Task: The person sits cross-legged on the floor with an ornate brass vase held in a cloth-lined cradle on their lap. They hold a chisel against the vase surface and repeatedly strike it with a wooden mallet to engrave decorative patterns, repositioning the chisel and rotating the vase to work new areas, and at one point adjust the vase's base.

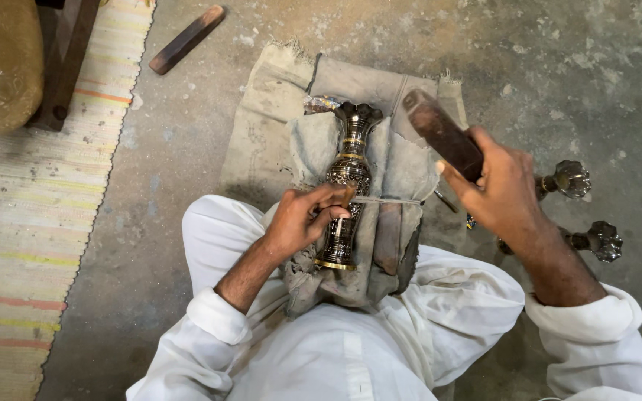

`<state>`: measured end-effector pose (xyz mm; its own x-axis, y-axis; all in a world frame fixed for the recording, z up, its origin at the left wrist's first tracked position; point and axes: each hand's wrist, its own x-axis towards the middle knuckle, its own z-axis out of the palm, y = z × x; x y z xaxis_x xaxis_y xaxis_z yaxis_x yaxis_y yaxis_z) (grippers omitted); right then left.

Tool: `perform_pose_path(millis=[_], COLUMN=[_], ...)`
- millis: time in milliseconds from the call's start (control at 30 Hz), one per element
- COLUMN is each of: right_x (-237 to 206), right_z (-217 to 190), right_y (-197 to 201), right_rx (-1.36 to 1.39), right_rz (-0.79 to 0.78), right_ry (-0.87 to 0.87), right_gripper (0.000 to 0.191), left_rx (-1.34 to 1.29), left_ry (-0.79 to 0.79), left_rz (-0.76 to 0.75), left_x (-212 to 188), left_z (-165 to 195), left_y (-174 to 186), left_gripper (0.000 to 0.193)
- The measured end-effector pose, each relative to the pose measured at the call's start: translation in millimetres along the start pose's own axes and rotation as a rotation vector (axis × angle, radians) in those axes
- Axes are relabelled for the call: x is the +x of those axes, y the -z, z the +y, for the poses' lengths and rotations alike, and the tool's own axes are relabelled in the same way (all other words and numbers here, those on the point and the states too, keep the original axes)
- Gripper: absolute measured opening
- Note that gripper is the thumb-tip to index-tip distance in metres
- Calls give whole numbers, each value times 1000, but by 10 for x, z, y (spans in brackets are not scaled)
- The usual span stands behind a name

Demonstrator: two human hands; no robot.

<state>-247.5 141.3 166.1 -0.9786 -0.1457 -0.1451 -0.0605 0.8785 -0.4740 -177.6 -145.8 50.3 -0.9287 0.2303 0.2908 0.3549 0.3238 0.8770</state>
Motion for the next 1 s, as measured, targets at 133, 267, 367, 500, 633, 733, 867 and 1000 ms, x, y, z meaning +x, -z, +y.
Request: perform_pose_path(millis=[133,267,367,500,633,733,867,1000], right_x=[-41,-47,-64,-94,-54,-88,-156,-212], right_z=[21,77,95,116,163,212,317,408], right_y=[-20,-27,-72,-138,-193,-289,-397,-392], right_rx=[-489,-153,-33,-449,-275,-159,-141,-54], right_rz=[221,129,134,209,-15,-127,-106,135], right_ry=[556,318,243,583,320,224,273,456], right_gripper=[35,26,24,33,23,23,26,28], left_rx=[1,-34,-51,-27,-130,-109,-68,-20], left_ry=[162,35,-45,55,265,226,139,84], left_rz=[-55,1,36,39,19,-75,-112,-101], left_x=[-6,-17,-36,-58,-103,-117,-85,-80], left_z=[-15,-64,-114,-146,-103,-51,17,73], left_y=[23,17,5,-25,-25,-9,-28,-59], left_gripper=[39,38,40,40,37,39,39,41])
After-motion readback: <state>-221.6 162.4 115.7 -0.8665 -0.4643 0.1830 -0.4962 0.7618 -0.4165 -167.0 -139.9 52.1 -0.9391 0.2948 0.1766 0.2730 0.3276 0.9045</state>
